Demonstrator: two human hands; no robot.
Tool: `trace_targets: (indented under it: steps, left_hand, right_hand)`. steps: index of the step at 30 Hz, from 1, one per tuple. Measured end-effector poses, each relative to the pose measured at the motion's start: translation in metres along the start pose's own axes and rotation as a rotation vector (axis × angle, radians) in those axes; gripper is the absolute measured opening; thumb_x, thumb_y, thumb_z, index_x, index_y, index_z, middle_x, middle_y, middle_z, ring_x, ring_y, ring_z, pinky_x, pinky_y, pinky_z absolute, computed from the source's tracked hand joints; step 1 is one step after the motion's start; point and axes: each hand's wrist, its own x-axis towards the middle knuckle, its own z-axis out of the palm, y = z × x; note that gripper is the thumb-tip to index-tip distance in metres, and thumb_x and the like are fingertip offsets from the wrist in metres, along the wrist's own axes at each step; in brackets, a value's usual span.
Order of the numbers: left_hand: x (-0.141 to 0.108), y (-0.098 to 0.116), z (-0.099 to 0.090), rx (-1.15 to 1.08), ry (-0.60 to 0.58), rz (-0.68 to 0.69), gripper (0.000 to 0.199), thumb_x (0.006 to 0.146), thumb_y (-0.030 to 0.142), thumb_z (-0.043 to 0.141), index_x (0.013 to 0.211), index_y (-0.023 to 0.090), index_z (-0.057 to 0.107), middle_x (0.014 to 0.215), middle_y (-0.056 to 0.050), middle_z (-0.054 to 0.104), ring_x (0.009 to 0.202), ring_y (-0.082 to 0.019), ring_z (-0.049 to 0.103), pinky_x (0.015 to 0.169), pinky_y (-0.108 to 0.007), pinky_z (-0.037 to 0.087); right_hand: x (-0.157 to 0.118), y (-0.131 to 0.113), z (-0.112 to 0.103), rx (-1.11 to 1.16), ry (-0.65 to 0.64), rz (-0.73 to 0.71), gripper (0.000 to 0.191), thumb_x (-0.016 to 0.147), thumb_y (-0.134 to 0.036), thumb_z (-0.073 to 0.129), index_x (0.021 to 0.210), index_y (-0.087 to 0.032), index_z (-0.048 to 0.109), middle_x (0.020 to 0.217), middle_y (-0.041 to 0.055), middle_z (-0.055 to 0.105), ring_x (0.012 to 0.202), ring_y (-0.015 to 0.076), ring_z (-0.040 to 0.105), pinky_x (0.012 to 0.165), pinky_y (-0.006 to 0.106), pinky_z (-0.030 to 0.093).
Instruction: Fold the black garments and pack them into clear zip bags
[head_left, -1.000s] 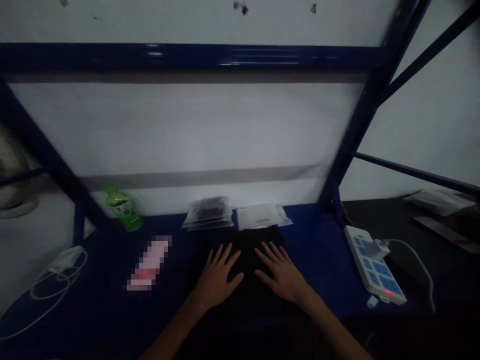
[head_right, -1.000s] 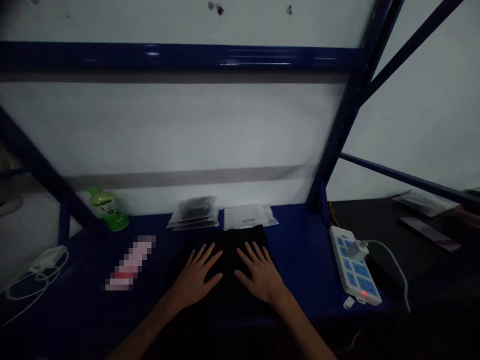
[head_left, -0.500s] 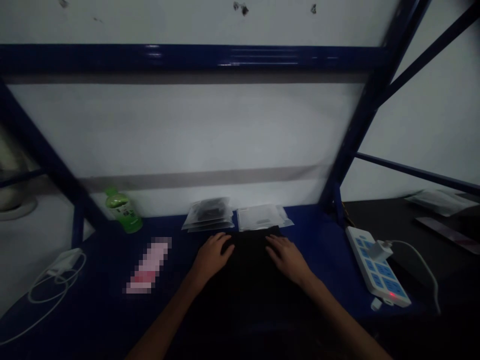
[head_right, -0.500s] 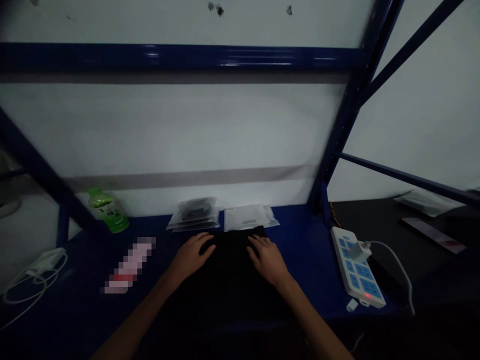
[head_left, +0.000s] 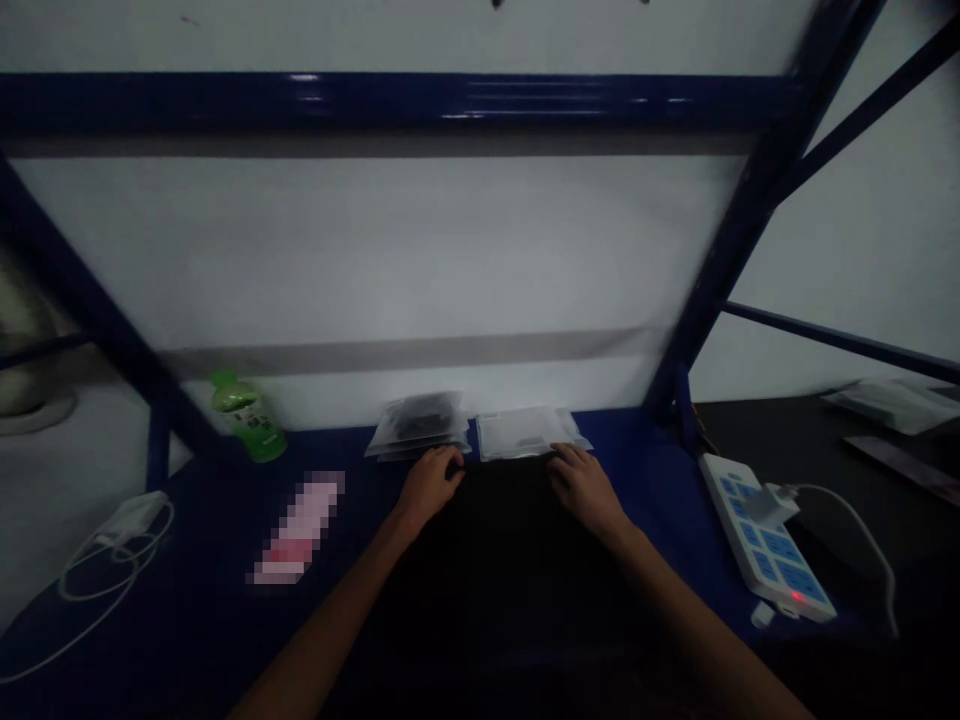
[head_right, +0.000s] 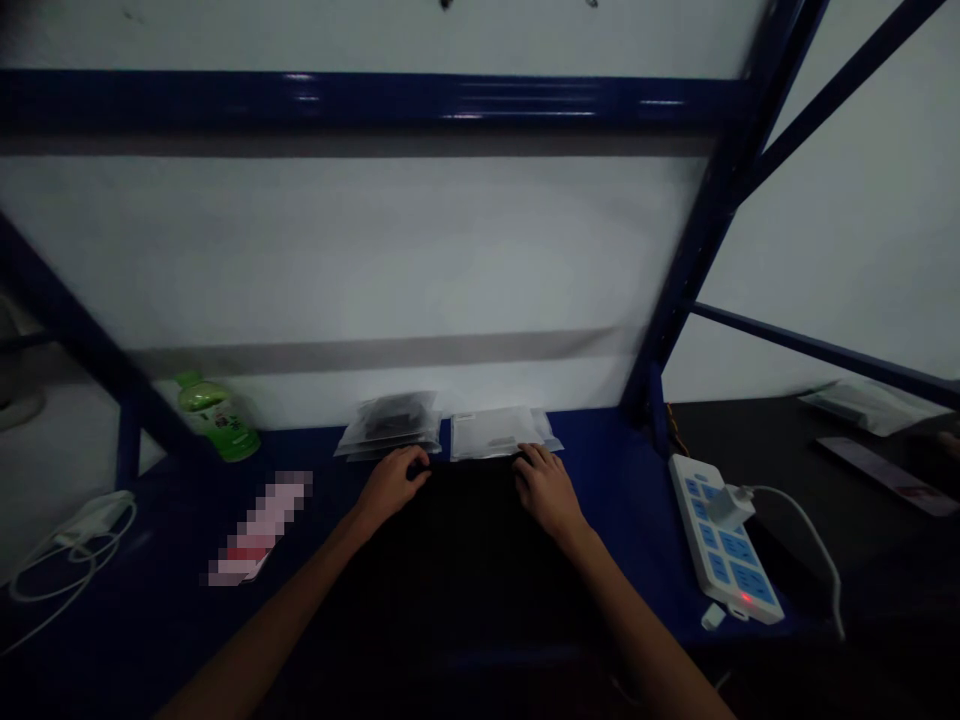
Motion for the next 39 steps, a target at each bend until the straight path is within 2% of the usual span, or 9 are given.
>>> trace_targets:
  steps: [5,9,14,18,25,27,31,36,39]
  left_hand:
    - [-0.016,0.011,-0.020,-0.127,0.044,0.126,0.020,0.089,0.014,0.053,0.099,0.023,0.066,0.105,-0.003,0.068,0.103,-0.019,0.062,0.093,-0.033,0.049]
    - [-0.041,0.016,-0.027,-0.134,-0.043,0.240,0.028,0.088,0.012,0.049,0.101,0.025,0.070,0.112,-0.001,0.070,0.110,-0.019,0.060,0.098,-0.036,0.048]
    - [-0.064,0.014,-0.025,-0.057,-0.240,0.226,0.040,0.084,0.013,0.052,0.115,0.029,0.070,0.127,0.001,0.067,0.122,-0.021,0.058,0.105,-0.041,0.045]
    - [-0.069,0.015,-0.026,-0.071,-0.294,0.175,0.043,0.087,0.018,0.048,0.125,0.030,0.066,0.134,0.002,0.061,0.128,-0.020,0.054,0.110,-0.040,0.042]
    - [-0.089,0.025,-0.052,-0.084,-0.271,0.172,0.040,0.093,0.034,0.053,0.133,0.033,0.058,0.145,0.001,0.052,0.136,-0.022,0.045,0.113,-0.042,0.036]
    - [-0.106,0.027,-0.063,-0.133,-0.304,0.156,0.037,0.090,0.041,0.061,0.127,0.035,0.062,0.144,0.001,0.053,0.133,-0.023,0.047,0.110,-0.041,0.040]
    - [-0.138,0.026,-0.076,-0.182,-0.410,0.116,0.030,0.078,0.044,0.074,0.104,0.032,0.070,0.133,-0.002,0.058,0.117,-0.025,0.059,0.098,-0.038,0.049]
    - [-0.147,0.023,-0.076,-0.183,-0.425,0.094,0.011,0.086,0.029,0.063,0.094,0.030,0.070,0.128,-0.001,0.061,0.111,-0.021,0.061,0.096,-0.034,0.048]
    - [-0.143,0.026,-0.076,-0.205,-0.394,0.095,0.013,0.089,0.023,0.055,0.090,0.028,0.067,0.120,0.000,0.064,0.105,-0.018,0.063,0.091,-0.029,0.048]
  right_hand:
    - [-0.015,-0.004,-0.021,0.070,0.029,-0.072,0.027,0.093,-0.018,0.044,0.110,-0.022,0.064,0.121,0.0073,0.067,0.113,0.0225,0.059,0.098,0.039,0.047]
    - [-0.040,-0.005,-0.026,0.101,0.007,-0.122,0.034,0.093,-0.016,0.042,0.118,-0.025,0.064,0.117,0.0054,0.070,0.110,0.0221,0.064,0.101,0.042,0.047]
    - [-0.065,-0.003,-0.020,0.097,-0.181,-0.129,0.050,0.085,-0.008,0.042,0.129,-0.024,0.061,0.133,0.0054,0.063,0.130,0.0231,0.052,0.112,0.049,0.038]
    - [-0.070,-0.004,-0.022,0.110,-0.288,-0.093,0.055,0.084,-0.010,0.043,0.137,-0.021,0.055,0.142,0.0054,0.054,0.138,0.0222,0.042,0.115,0.048,0.034]
    - [-0.084,-0.022,-0.048,0.190,-0.162,-0.122,0.043,0.095,-0.025,0.043,0.136,-0.026,0.056,0.142,0.0044,0.055,0.139,0.0245,0.041,0.115,0.052,0.032]
    - [-0.096,-0.028,-0.059,0.230,-0.136,-0.114,0.033,0.096,-0.033,0.048,0.124,-0.029,0.065,0.133,0.0047,0.063,0.129,0.0252,0.052,0.109,0.049,0.040]
    - [-0.124,-0.030,-0.068,0.254,-0.242,-0.100,0.026,0.092,-0.040,0.057,0.113,-0.034,0.071,0.120,0.0040,0.070,0.115,0.0267,0.061,0.099,0.046,0.049]
    - [-0.142,-0.022,-0.057,0.238,-0.258,-0.058,0.026,0.094,-0.035,0.052,0.111,-0.035,0.072,0.122,0.0033,0.069,0.116,0.0258,0.060,0.097,0.045,0.050]
    - [-0.140,-0.022,-0.056,0.304,-0.230,-0.038,0.027,0.096,-0.034,0.048,0.109,-0.032,0.071,0.121,0.0054,0.069,0.117,0.0259,0.060,0.100,0.046,0.048]
